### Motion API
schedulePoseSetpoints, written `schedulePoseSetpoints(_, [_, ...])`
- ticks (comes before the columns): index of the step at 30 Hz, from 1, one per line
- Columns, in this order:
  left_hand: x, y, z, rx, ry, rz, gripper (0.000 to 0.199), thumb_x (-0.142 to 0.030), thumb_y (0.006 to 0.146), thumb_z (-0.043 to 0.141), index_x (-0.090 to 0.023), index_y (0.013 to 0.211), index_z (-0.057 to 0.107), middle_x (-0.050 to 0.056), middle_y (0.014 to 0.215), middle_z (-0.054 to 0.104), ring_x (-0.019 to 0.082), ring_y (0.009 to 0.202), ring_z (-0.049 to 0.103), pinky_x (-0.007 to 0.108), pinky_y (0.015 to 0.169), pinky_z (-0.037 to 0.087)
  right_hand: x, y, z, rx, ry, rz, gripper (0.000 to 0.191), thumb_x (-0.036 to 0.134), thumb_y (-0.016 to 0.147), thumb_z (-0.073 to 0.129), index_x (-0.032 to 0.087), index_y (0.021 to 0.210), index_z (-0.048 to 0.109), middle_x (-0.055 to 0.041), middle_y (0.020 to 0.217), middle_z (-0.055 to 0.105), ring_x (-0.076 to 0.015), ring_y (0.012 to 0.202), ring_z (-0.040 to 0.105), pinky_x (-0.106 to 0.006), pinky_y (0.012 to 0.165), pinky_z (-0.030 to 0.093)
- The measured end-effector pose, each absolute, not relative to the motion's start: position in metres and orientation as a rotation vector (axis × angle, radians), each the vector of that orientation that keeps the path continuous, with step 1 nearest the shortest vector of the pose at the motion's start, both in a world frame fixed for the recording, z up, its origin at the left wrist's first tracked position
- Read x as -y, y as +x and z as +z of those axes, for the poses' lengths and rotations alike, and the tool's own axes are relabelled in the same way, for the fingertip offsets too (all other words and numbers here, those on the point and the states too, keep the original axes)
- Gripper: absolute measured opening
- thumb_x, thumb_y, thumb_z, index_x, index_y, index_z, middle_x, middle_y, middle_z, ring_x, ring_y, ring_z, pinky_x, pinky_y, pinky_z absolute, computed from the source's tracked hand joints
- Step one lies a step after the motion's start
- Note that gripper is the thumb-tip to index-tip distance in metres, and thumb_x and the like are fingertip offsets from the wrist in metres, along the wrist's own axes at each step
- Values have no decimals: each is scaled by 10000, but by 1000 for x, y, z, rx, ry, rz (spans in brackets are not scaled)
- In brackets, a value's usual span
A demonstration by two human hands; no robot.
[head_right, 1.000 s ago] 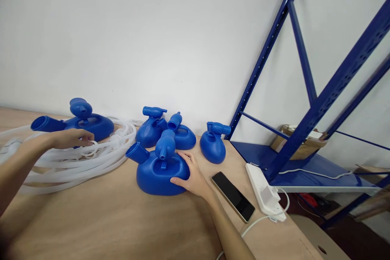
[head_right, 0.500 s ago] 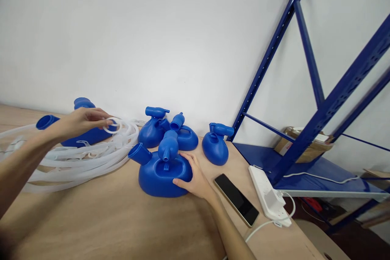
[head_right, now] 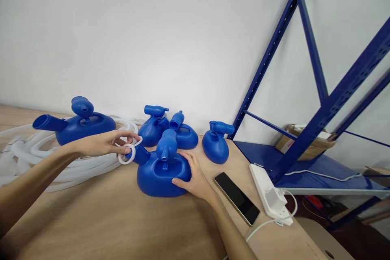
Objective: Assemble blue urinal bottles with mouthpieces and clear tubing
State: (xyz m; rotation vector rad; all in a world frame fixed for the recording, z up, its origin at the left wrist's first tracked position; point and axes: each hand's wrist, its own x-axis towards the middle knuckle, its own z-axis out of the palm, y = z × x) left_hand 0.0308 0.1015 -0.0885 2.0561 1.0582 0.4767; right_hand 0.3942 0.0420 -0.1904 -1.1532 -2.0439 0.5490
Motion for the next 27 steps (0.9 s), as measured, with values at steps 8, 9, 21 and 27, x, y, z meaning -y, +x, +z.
schedulePoseSetpoints(8, [-101,27,-82,-1168,2105,565,643,-702,854,587,-241,1295,671,87,1084,729,244,778,717,323,665,595,-42,395,-192,2040,-1167,564,819,566,824,765,290,1495,385,-130,1505,399,-361,1435,421,-550,1216,371])
schedulePoseSetpoints(9, [-102,25,-79,-1173,2104,613,641,-702,869,570,-234,1293,675,84,1060,733,242,761,717,320,647,593,-42,395,-192,2041,-1165,563,818,563,825,764,286,1495,386,-132,1503,399,-361,1436,418,-550,1219,363])
schedulePoseSetpoints(21, [-107,38,-98,-1243,2404,443,512,-410,944,414,-221,1317,710,73,946,766,220,698,693,312,690,541,-41,395,-195,2038,-1185,555,813,575,850,736,302,1517,358,-125,1528,387,-349,1433,426,-529,1191,404])
schedulePoseSetpoints(27, [-92,53,-96,-1278,2342,510,568,-320,858,429,-212,1337,714,73,1162,774,305,1046,694,366,940,512,-40,391,-194,2021,-1187,518,789,535,849,735,269,1492,363,-138,1516,428,-351,1418,451,-533,1184,414])
